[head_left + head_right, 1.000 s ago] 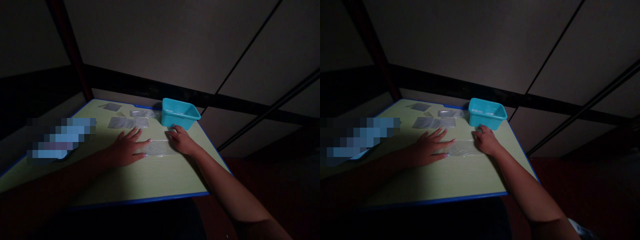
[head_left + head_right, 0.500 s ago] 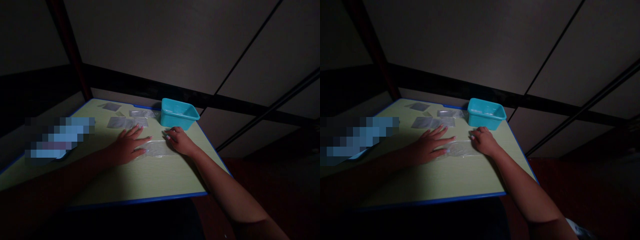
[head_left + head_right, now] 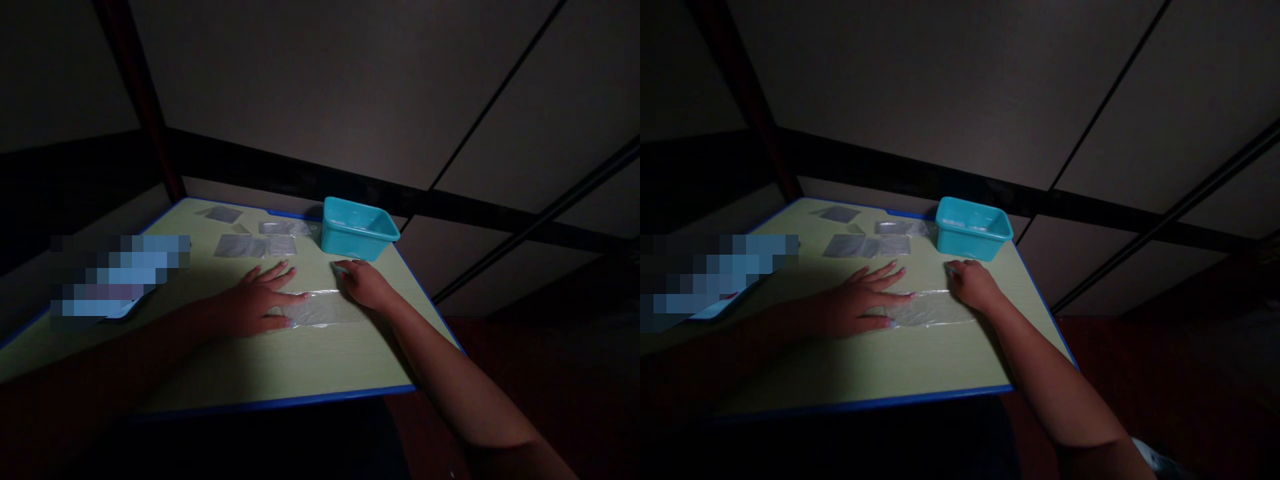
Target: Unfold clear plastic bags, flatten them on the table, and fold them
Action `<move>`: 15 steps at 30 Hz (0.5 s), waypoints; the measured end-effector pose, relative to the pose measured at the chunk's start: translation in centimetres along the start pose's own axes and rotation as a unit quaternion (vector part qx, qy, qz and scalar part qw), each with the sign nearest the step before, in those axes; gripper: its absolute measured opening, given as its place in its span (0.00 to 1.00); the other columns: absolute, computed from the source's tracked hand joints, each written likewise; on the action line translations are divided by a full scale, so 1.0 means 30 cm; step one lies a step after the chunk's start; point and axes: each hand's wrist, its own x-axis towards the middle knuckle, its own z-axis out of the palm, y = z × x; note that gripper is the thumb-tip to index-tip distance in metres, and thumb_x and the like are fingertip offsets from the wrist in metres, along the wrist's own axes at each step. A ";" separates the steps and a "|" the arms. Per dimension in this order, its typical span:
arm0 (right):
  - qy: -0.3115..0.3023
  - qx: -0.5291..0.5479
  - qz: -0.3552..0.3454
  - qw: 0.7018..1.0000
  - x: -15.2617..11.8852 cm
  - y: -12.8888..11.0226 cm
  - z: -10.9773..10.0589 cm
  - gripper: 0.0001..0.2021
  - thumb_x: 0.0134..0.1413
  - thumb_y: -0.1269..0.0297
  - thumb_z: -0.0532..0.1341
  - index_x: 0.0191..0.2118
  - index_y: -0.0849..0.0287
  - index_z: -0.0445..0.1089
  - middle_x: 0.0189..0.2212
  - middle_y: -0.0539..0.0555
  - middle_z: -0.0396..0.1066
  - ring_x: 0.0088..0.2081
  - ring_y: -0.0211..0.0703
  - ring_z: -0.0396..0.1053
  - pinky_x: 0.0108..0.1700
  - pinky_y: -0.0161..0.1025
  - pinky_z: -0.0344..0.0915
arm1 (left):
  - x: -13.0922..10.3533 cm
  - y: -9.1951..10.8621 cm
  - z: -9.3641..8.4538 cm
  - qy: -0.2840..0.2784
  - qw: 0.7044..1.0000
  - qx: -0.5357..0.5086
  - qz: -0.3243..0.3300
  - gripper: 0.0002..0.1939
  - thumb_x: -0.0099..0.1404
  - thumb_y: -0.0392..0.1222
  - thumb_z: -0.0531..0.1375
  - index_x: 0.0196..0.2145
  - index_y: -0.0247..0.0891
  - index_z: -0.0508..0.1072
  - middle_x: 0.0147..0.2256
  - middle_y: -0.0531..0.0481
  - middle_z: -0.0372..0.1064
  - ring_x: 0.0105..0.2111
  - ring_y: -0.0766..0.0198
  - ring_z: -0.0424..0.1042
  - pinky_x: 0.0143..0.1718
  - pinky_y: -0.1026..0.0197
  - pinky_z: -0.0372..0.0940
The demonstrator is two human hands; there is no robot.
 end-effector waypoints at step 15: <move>-0.034 0.024 -0.105 0.994 -0.008 -0.010 -0.018 0.21 0.61 0.55 0.53 0.55 0.56 0.67 0.38 0.60 0.71 0.41 0.46 0.64 0.45 0.41 0.59 | 0.005 -0.008 0.007 0.054 0.998 0.007 0.012 0.27 0.67 0.52 0.52 0.62 0.53 0.54 0.67 0.45 0.32 0.65 0.46 0.33 0.59 0.35 0.39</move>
